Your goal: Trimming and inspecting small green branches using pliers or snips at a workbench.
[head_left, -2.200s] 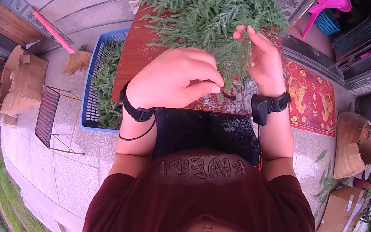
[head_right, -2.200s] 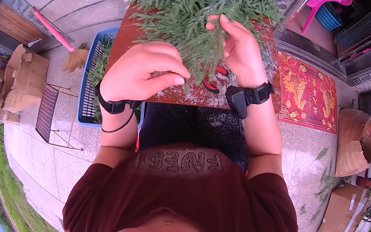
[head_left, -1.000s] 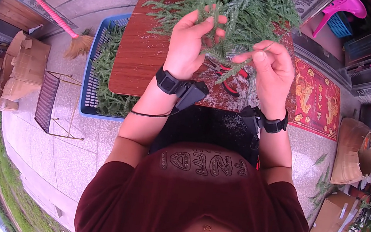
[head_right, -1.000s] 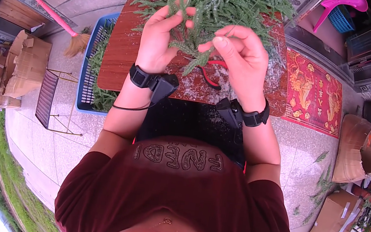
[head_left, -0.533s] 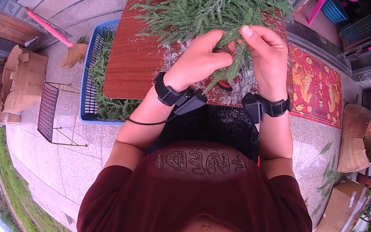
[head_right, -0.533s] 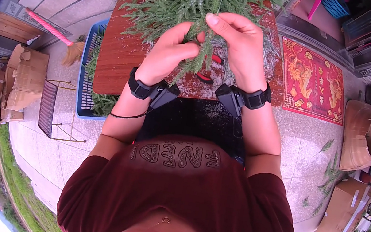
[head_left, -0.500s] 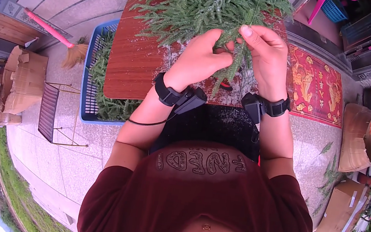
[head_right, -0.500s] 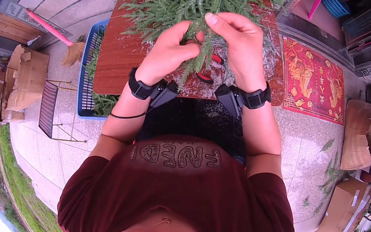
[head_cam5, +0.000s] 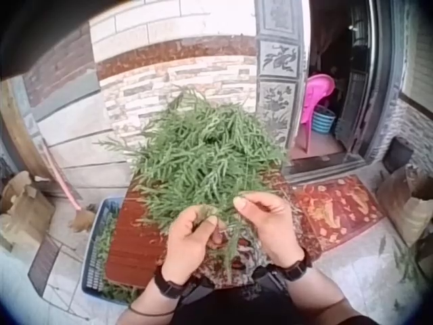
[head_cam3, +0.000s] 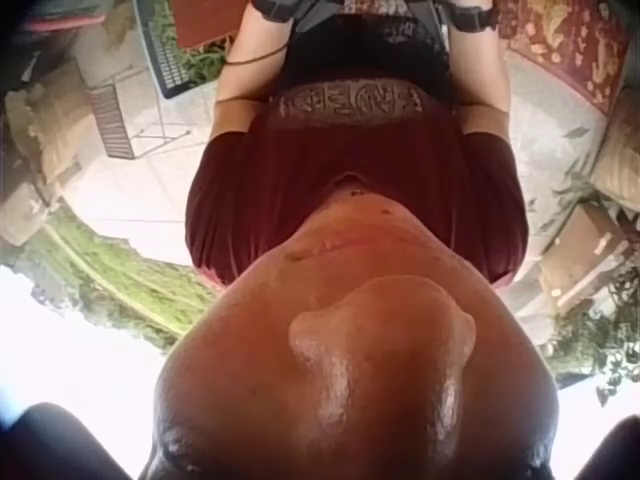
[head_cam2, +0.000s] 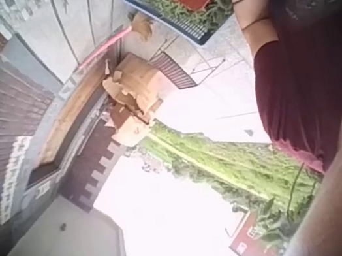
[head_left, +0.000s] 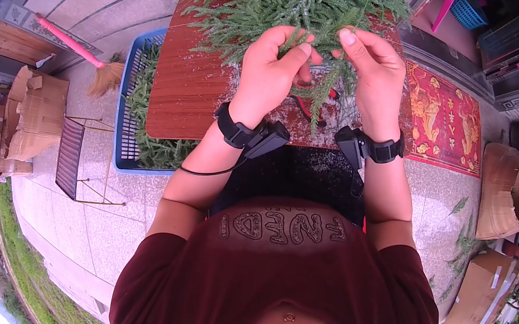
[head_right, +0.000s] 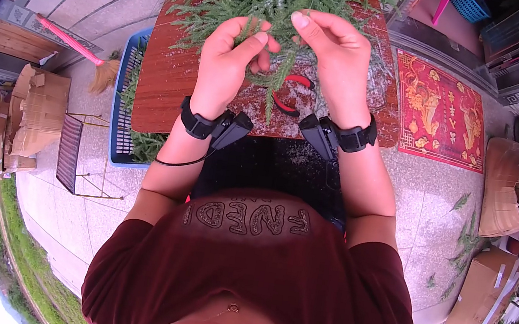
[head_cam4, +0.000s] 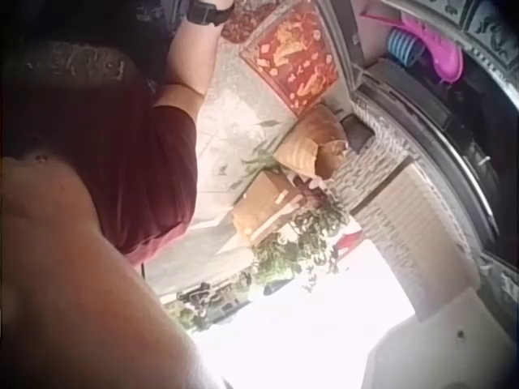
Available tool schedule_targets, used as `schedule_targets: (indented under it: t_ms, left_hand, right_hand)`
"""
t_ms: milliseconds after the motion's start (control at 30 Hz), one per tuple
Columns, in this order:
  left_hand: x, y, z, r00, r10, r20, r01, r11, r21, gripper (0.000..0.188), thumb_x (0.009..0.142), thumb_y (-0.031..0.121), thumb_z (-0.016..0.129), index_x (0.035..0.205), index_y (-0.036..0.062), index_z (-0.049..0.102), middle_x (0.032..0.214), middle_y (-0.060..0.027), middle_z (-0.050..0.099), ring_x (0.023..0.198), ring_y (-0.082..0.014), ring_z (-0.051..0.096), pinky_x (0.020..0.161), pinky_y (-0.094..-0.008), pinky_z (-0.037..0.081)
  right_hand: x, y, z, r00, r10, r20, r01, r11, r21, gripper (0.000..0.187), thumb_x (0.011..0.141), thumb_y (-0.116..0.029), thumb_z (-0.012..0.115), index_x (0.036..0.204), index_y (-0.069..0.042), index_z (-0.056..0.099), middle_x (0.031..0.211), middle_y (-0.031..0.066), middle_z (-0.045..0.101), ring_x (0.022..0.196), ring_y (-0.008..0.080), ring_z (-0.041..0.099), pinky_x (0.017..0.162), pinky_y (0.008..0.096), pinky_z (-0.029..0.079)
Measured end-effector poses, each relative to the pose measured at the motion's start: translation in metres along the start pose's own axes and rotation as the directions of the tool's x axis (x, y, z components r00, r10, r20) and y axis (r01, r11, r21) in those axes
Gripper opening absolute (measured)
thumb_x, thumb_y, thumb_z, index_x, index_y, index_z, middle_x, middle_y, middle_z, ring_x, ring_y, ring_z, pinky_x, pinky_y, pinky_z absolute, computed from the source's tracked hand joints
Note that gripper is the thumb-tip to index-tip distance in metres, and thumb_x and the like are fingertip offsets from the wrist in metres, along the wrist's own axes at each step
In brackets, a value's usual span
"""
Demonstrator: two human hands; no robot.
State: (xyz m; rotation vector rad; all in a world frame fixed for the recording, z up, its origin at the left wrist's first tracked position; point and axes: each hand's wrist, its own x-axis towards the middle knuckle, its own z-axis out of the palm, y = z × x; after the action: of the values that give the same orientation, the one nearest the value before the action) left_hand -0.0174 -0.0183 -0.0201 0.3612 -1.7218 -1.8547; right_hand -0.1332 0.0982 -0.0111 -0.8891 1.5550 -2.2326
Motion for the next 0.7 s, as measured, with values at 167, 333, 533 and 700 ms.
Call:
schedule_targets:
  t_ms: [167,333,533,700]
  left_hand:
    - [0.007,-0.001,-0.009,0.988,-0.120,0.102,0.145,0.944,-0.295,0.020,0.093,0.008,0.056,0.110,-0.0005,0.061,0.093,-0.0075,0.066,0.071,-0.0095,0.057,0.061,-0.0234,0.044]
    - [0.005,-0.001,-0.013,0.943,-0.166,0.288,0.282,0.860,-0.426,0.020,0.093,0.009,0.058,0.110,-0.0006,0.061,0.088,-0.0046,0.064,0.075,-0.0097,0.056,0.062,-0.0234,0.043]
    - [0.002,0.003,-0.011,0.955,-0.066,0.290,0.169,0.923,-0.346,0.019,0.092,0.009,0.059,0.108,-0.0006,0.062,0.084,-0.0033,0.062,0.071,-0.0098,0.053,0.061,-0.0225,0.041]
    - [0.001,0.005,-0.012,0.986,-0.029,0.162,0.086,0.932,-0.351,0.018,0.092,0.009,0.060,0.106,-0.0016,0.063,0.083,-0.0037,0.062,0.071,-0.0099,0.053,0.062,-0.0228,0.039]
  right_hand:
    - [-0.006,-0.020,-0.003,0.976,0.121,0.182,-0.100,0.988,-0.118,0.020,0.094,-0.017,0.061,0.100,0.001,0.068,0.092,0.0101,0.069,0.074,0.0103,0.060,0.064,0.0237,0.046]
    - [-0.001,-0.014,-0.007,0.784,0.356,0.508,-0.413,0.911,-0.001,0.026,0.095,-0.023,0.059,0.100,0.001,0.067,0.088,0.0083,0.068,0.067,0.0098,0.056,0.063,0.0229,0.044]
    - [0.003,0.005,-0.015,0.760,0.471,0.449,-0.493,0.867,-0.075,0.023,0.093,-0.023,0.062,0.099,-0.001,0.065,0.083,0.0054,0.065,0.070,0.0098,0.055,0.067,0.0225,0.044]
    - [-0.006,-0.003,-0.002,0.815,0.319,0.485,-0.455,0.870,0.192,0.019,0.091,-0.018,0.065,0.099,-0.001,0.064,0.087,0.0039,0.064,0.077,0.0100,0.057,0.070,0.0226,0.045]
